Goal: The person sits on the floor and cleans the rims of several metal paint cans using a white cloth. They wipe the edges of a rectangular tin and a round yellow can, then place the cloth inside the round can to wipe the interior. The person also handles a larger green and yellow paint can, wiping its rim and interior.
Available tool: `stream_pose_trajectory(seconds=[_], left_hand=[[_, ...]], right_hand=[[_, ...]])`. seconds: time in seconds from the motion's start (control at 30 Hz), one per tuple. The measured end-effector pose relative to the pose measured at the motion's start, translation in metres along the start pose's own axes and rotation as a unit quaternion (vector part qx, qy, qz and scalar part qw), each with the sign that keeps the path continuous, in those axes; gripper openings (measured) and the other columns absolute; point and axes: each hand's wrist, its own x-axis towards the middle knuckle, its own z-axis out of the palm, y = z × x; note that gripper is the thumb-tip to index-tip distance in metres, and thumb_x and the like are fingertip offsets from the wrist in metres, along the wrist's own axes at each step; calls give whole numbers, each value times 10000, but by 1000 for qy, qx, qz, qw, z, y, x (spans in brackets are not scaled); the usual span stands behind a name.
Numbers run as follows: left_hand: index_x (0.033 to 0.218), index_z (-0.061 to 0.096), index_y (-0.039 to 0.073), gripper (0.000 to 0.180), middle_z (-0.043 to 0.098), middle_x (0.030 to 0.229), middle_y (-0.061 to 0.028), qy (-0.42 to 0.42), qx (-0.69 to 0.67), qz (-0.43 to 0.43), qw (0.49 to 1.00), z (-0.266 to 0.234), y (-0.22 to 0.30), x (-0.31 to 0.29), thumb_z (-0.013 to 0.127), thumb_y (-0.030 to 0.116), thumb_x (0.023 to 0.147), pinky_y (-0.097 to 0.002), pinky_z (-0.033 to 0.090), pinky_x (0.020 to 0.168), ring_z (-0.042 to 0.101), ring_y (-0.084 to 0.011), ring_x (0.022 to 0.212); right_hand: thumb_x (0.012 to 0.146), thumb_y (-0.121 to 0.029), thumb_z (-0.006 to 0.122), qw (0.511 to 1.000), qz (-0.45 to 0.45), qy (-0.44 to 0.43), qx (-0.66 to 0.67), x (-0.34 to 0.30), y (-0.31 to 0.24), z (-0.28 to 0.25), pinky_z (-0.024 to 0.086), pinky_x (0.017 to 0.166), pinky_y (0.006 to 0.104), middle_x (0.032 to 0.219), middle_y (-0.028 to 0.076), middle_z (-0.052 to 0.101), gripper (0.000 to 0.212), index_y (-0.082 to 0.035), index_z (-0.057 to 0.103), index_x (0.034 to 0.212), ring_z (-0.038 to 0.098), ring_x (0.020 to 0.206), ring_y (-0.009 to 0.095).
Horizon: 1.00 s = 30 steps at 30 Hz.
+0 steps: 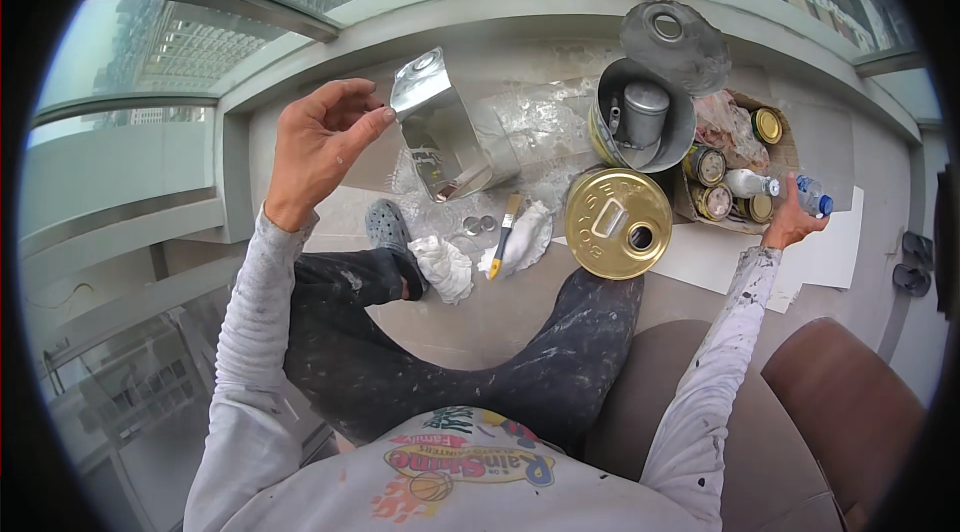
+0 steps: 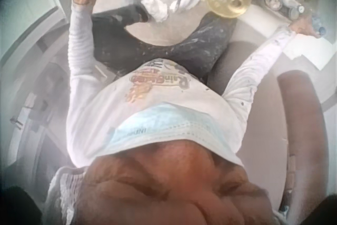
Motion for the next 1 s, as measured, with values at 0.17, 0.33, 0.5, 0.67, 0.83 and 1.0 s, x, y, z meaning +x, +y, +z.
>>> stream_pose_trajectory(seconds=[0.17,0.33,0.5,0.67,0.83,1.0], left_hand=[[1102,663,-27,386,712,881,-120,-16,121,37,992,-15,-17,-20,781,183,800,-283,538,700,670,-165,750],[1047,663,-46,406,685,824,-177,-35,160,66,984,-25,-30,-31,769,242,781,-342,532,647,657,-249,680],[952,664,-22,352,655,748,-173,-19,221,137,966,-31,-30,-33,757,261,766,-402,496,604,643,-306,667],[977,661,-18,356,665,771,-159,15,189,168,967,-42,-15,-32,769,252,772,-381,507,617,650,-291,673],[1084,655,-28,406,689,853,-149,17,182,148,972,-55,-16,-40,787,223,794,-328,526,634,660,-225,716],[1074,657,-32,420,682,830,-155,20,179,173,968,-64,-31,-49,783,249,787,-329,526,626,655,-236,697]], right_hand=[[677,-308,858,994,99,19,-41,-14,7,-13,439,1035,433,1392,267,391,1064,24,207,1450,482,1237,400],[771,-185,766,983,103,141,56,-89,-16,-51,512,901,450,1352,263,435,800,4,311,1402,545,1145,366],[819,-69,701,977,-7,40,209,-209,-77,-76,529,794,337,1121,225,619,512,73,478,1257,627,938,259],[855,6,657,940,-27,-200,276,-304,-132,-66,523,775,289,989,140,673,278,67,589,1118,643,833,169],[878,-6,621,957,-32,-206,201,-308,-121,-72,528,800,273,968,136,684,236,87,610,1094,650,847,152],[888,-16,614,968,-30,-221,119,-283,-81,-78,534,806,270,981,136,686,251,101,617,1110,660,863,159]])
